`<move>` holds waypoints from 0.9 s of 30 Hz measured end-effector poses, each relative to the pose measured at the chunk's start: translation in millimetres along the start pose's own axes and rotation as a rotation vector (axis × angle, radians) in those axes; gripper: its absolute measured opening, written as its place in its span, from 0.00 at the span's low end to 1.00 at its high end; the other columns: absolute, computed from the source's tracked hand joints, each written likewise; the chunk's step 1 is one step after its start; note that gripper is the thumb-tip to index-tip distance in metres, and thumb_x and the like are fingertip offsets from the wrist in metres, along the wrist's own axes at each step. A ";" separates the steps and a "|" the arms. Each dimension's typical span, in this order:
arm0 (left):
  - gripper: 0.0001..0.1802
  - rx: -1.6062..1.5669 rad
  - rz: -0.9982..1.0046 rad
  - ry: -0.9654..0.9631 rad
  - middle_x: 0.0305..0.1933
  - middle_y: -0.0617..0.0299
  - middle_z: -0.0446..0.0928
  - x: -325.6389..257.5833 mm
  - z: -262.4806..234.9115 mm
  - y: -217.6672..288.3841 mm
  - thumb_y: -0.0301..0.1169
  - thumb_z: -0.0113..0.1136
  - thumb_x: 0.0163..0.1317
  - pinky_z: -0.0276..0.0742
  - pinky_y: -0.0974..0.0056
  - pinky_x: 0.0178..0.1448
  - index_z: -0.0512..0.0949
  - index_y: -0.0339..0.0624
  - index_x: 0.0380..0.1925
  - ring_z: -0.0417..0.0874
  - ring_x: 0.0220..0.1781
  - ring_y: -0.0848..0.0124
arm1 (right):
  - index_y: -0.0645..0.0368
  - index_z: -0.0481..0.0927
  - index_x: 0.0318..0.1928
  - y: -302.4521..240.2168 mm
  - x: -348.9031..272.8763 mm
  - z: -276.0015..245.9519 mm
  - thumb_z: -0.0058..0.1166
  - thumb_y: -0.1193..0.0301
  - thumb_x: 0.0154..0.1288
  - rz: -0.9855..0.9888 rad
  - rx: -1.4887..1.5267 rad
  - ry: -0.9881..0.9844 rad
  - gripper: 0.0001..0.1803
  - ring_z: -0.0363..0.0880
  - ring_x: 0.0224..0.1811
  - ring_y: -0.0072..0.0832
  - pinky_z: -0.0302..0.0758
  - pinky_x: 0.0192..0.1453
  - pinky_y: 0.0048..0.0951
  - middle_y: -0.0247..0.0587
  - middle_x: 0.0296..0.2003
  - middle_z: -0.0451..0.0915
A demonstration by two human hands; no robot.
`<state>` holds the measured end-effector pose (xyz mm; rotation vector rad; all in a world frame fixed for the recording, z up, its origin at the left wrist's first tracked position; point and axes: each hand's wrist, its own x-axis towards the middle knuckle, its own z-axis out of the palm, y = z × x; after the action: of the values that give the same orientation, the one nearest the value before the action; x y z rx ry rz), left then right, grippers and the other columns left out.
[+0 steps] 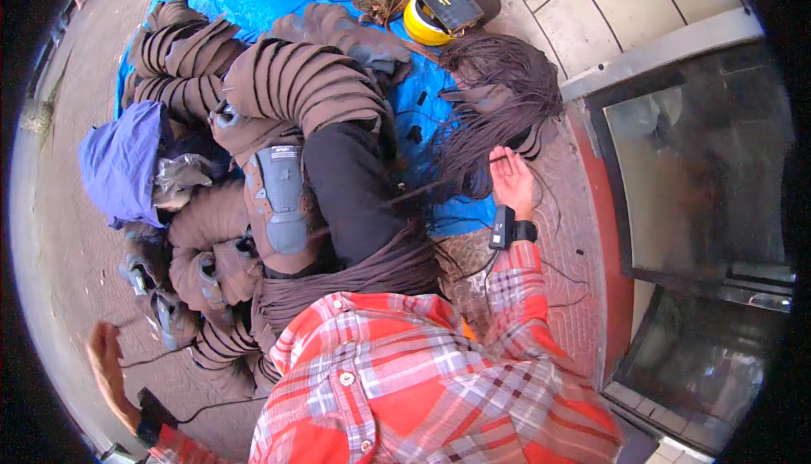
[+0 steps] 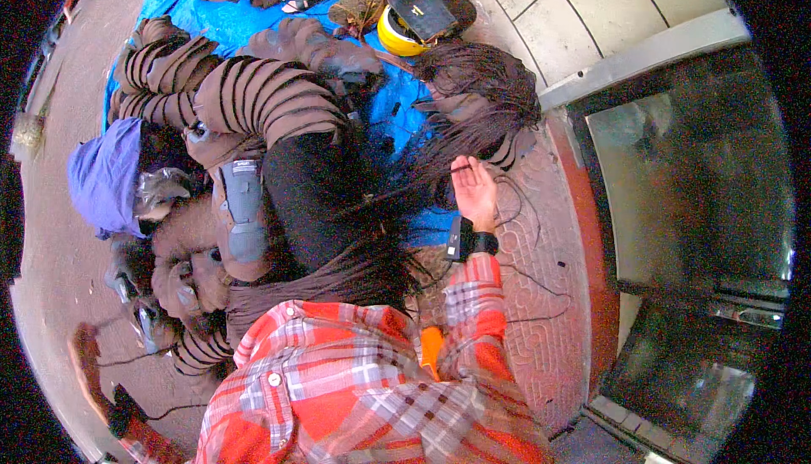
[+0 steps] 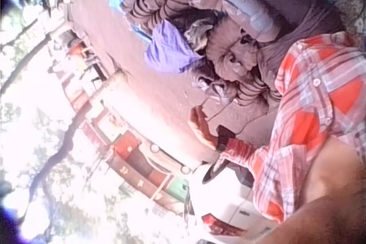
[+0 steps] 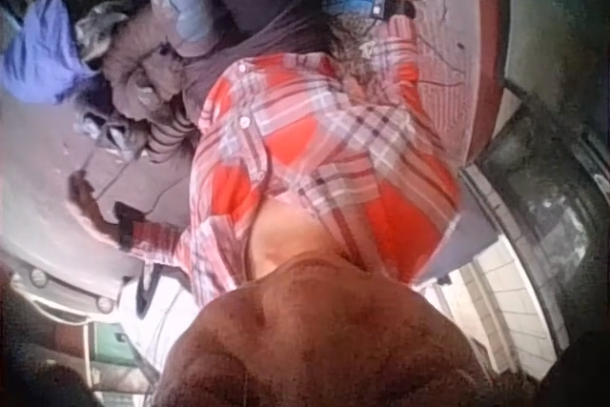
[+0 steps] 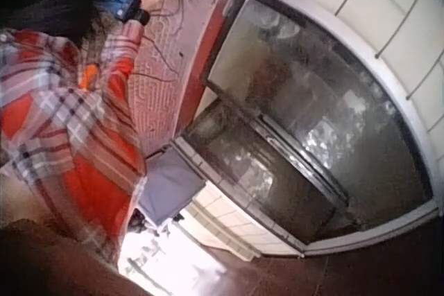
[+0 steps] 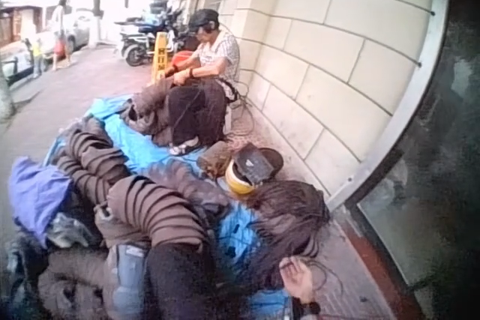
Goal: Threading laces or strings into shoe components while working outdoors.
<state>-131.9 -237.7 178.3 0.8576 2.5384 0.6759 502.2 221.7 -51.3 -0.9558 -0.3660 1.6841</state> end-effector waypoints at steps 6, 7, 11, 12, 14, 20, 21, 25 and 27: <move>0.10 0.899 -0.247 -0.314 0.29 0.46 0.78 -17.9 50.6 -194.2 0.32 0.54 0.50 0.74 0.53 0.32 0.80 0.39 0.28 0.79 0.28 0.52 | 0.62 0.73 0.45 34.3 -37.1 83.6 0.50 0.73 0.65 0.022 -0.135 -0.227 0.10 0.76 0.32 0.23 0.75 0.36 0.23 0.47 0.39 0.77; 0.12 0.950 0.023 -0.297 0.32 0.50 0.78 -7.4 85.2 -151.3 0.36 0.56 0.51 0.72 0.51 0.44 0.79 0.45 0.34 0.78 0.39 0.53 | 0.62 0.73 0.45 31.8 -52.4 104.9 0.50 0.73 0.65 0.014 -0.141 -0.229 0.10 0.76 0.32 0.23 0.75 0.36 0.23 0.47 0.39 0.77; 0.15 -0.046 0.155 -0.139 0.41 0.46 0.78 27.9 180.8 -0.6 0.22 0.53 0.56 0.75 0.61 0.48 0.74 0.34 0.45 0.80 0.44 0.58 | 0.64 0.76 0.41 71.5 -100.3 192.0 0.50 0.72 0.65 0.212 -0.753 -0.550 0.09 0.81 0.28 0.27 0.76 0.30 0.23 0.43 0.30 0.80; 0.12 -0.252 0.298 -0.163 0.40 0.47 0.78 31.5 203.5 74.2 0.24 0.54 0.57 0.75 0.63 0.46 0.75 0.35 0.43 0.81 0.43 0.61 | 0.64 0.76 0.42 85.5 -106.6 201.5 0.49 0.73 0.65 0.194 -0.853 -0.630 0.09 0.81 0.28 0.26 0.76 0.30 0.23 0.43 0.30 0.81; 0.09 -0.189 0.463 -0.182 0.35 0.52 0.76 21.4 224.9 152.2 0.22 0.55 0.56 0.75 0.66 0.39 0.76 0.38 0.39 0.80 0.36 0.63 | 0.63 0.75 0.42 117.0 -127.9 225.8 0.47 0.77 0.63 0.120 -1.053 -0.775 0.09 0.80 0.28 0.26 0.75 0.30 0.24 0.44 0.30 0.81; 0.11 -0.372 0.426 -0.128 0.33 0.57 0.71 21.5 279.5 174.1 0.22 0.58 0.54 0.71 0.68 0.36 0.76 0.38 0.39 0.74 0.31 0.69 | 0.63 0.74 0.36 172.3 -136.2 242.5 0.48 0.78 0.60 -0.470 -1.421 -0.944 0.04 0.78 0.29 0.40 0.74 0.32 0.34 0.48 0.28 0.74; 0.12 -0.397 0.401 -0.122 0.33 0.57 0.71 22.8 284.1 172.8 0.22 0.59 0.54 0.70 0.69 0.36 0.75 0.37 0.39 0.73 0.31 0.70 | 0.62 0.74 0.34 171.4 -137.8 245.9 0.49 0.79 0.58 -0.585 -1.507 -0.889 0.02 0.77 0.29 0.44 0.73 0.33 0.37 0.48 0.27 0.73; 0.13 -0.546 0.318 -0.148 0.33 0.61 0.69 27.4 295.1 163.5 0.21 0.60 0.53 0.69 0.71 0.36 0.73 0.36 0.40 0.70 0.30 0.74 | 0.62 0.74 0.30 174.1 -133.2 242.0 0.52 0.79 0.55 -0.483 -1.427 -0.916 0.02 0.74 0.29 0.46 0.72 0.33 0.39 0.47 0.27 0.71; 0.12 -0.560 0.294 -0.167 0.34 0.62 0.69 29.1 295.9 163.0 0.21 0.59 0.53 0.69 0.71 0.37 0.73 0.36 0.39 0.70 0.31 0.76 | 0.63 0.74 0.30 173.6 -132.9 242.4 0.52 0.79 0.55 -0.479 -1.445 -0.909 0.02 0.74 0.29 0.45 0.72 0.33 0.39 0.47 0.27 0.71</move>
<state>65.2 -10.8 21.3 1.0268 1.9334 1.2670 214.5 96.1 38.3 -0.8158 -2.4049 1.1220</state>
